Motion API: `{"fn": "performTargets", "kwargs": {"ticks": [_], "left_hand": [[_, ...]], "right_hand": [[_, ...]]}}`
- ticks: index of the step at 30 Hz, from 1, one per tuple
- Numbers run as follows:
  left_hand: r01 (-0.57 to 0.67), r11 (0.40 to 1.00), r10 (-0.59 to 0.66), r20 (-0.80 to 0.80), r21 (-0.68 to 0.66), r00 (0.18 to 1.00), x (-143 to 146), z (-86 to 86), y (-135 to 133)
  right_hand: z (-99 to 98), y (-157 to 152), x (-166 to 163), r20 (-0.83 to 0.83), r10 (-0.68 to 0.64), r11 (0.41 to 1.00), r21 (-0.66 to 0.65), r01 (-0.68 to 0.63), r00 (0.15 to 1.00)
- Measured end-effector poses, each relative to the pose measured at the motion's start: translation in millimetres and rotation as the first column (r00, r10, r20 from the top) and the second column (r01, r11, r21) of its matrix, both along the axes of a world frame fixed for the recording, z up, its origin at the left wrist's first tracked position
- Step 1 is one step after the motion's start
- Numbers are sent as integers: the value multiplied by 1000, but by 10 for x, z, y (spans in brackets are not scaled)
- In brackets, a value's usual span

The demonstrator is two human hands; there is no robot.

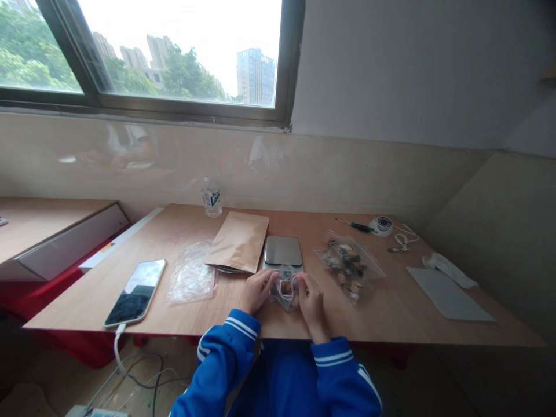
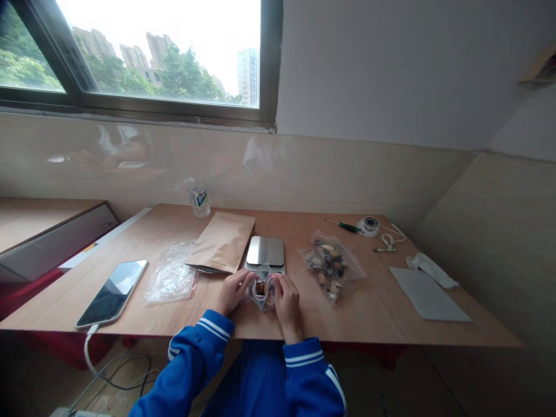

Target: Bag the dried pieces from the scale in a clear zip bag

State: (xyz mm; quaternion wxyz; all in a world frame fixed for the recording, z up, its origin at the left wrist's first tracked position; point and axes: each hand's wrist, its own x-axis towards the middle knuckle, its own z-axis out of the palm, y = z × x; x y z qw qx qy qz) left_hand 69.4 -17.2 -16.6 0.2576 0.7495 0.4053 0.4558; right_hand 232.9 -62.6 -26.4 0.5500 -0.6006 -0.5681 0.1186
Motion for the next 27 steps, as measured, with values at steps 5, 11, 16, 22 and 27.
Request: {"fn": "performTargets", "kwargs": {"ticks": [5,11,16,22,27], "left_hand": [[-333,937,349,207,-109,914,-39,-82,48],[-190,961,248,320,-202,915,-14,-59,83],[-12,952,134,382,-307,914,-16,25,31],[147,964,-51,384,-223,922,-52,70,14],[144,957,-35,390,-252,920,-23,39,36]], "right_hand": [[25,-13,12,-151,-234,971,11,238,961],[48,7,43,-204,-201,979,-44,197,958],[52,12,48,-225,-223,975,-61,215,948],[24,26,73,-211,-299,954,-71,291,930],[-16,49,91,-178,-330,944,-43,328,927]]}}
